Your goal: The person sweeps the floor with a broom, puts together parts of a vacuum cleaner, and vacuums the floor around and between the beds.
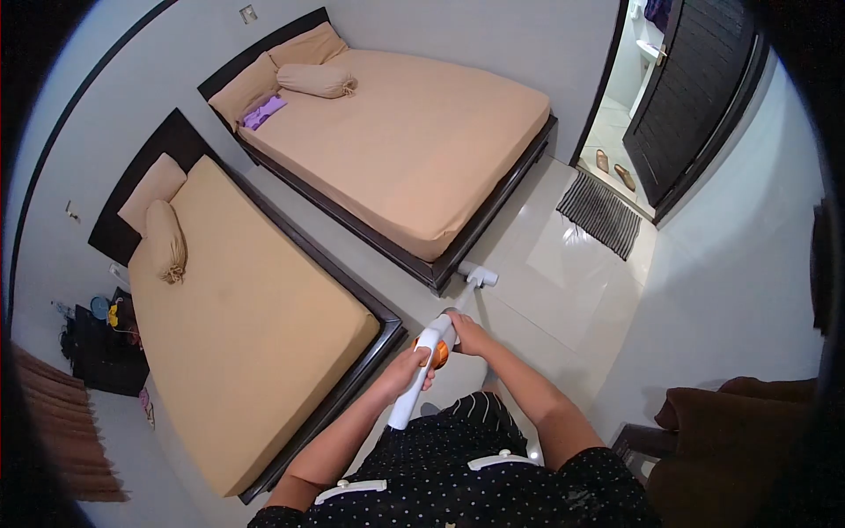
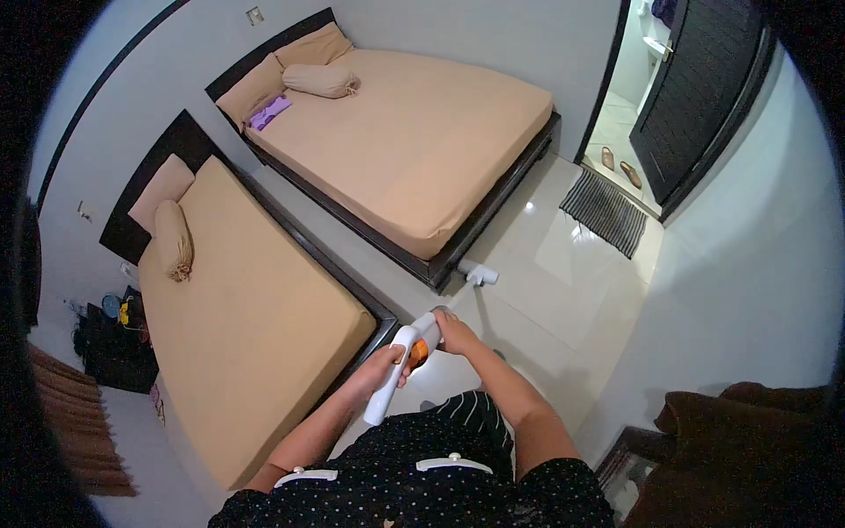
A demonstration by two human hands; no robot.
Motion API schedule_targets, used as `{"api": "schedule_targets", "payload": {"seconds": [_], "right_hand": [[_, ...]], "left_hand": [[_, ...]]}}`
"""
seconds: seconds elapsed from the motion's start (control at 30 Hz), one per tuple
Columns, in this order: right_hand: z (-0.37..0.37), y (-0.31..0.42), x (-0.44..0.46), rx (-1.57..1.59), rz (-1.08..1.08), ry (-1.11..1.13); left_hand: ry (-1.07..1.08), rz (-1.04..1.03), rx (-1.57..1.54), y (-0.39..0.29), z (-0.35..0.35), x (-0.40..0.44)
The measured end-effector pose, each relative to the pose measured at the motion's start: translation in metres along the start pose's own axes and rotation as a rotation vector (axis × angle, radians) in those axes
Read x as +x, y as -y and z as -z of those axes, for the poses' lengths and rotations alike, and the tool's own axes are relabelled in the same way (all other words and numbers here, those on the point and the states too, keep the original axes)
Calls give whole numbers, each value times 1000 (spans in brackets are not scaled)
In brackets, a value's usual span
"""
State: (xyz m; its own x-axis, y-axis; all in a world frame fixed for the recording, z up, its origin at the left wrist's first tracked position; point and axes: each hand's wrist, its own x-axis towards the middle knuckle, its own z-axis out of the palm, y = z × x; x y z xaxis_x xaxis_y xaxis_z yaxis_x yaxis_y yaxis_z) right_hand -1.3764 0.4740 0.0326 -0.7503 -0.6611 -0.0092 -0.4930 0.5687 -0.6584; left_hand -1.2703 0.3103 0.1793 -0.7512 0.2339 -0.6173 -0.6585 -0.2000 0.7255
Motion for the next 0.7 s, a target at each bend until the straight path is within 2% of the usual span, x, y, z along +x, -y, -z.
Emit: {"api": "schedule_targets", "payload": {"seconds": [0.13,0.3,0.6,0.7], "right_hand": [[4,-4,2,30,15,-9],[28,-20,15,14,20,26],[97,-99,62,-30,34,30],[121,-130,80,-32,26,37]], "left_hand": [[51,-53,-10,-1,-3,5],[-31,-81,79,-17,-22,22],[-47,-55,68,-75,-66,105],[-14,-113,82,-99,-81,136]]}}
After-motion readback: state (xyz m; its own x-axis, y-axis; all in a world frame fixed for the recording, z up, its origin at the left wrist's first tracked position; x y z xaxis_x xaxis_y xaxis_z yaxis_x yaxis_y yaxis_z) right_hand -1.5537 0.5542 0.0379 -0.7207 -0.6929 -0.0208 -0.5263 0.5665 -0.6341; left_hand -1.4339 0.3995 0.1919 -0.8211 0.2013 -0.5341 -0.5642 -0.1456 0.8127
